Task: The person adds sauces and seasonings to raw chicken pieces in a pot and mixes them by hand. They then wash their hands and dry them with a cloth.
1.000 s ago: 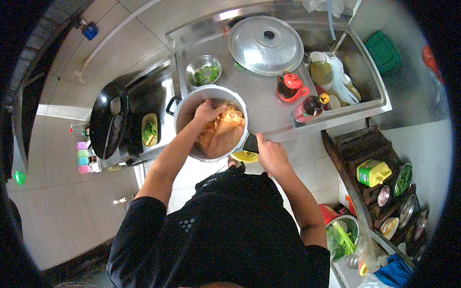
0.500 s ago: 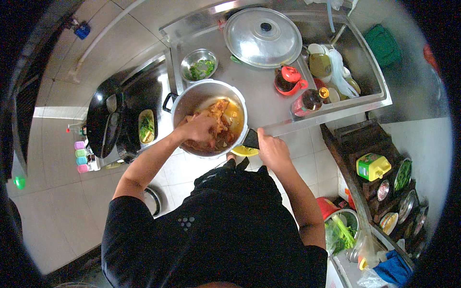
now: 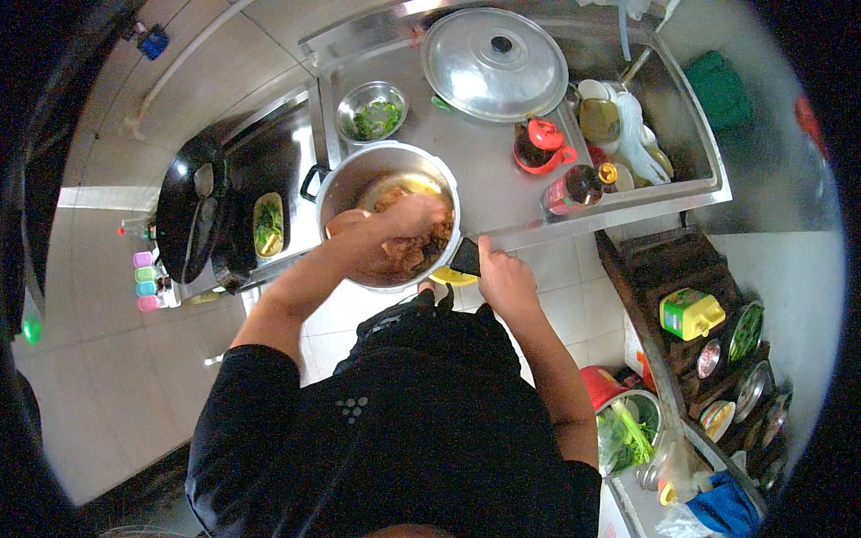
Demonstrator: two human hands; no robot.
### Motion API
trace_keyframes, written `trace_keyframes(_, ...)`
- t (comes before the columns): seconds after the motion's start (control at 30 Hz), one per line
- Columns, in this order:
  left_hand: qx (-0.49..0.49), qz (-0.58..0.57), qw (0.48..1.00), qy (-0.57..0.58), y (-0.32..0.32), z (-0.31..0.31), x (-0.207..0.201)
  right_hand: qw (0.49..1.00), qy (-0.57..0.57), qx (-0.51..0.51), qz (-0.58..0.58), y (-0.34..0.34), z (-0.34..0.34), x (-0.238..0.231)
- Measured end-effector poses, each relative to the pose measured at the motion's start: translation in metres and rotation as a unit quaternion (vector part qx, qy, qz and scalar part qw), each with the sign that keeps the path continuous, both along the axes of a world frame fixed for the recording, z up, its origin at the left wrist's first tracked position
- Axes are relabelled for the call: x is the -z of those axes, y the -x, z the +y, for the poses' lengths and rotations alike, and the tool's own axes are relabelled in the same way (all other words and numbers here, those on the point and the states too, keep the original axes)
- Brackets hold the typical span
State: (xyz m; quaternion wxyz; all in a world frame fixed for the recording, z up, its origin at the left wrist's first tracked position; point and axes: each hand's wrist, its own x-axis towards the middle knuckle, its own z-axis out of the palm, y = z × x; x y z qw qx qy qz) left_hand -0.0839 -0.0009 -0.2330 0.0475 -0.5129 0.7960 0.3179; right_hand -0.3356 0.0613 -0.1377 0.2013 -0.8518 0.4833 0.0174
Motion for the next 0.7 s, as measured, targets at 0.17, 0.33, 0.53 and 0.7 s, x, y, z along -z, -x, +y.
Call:
trace_keyframes(0.17,0.058,-0.131,0.97,0.195,-0.063,0.067,-0.045,1.0,-0.017,0.006,0.008,0.0,0.0,-0.004)
trace_keyframes(0.33,-0.091,-0.17,0.981,0.01,-0.029,0.041,-0.033,0.999,-0.018,-0.027,0.006,-0.006,-0.005,-0.008)
trace_keyframes(0.53,-0.095,-0.217,0.966,0.105,-0.026,-0.003,-0.022,0.999,-0.011,-0.036,0.006,0.002,-0.012,-0.008)
trace_keyframes(0.7,-0.008,-0.285,0.927,0.245,-0.049,0.014,-0.057,0.999,-0.012,-0.034,0.013,0.004,-0.018,-0.008)
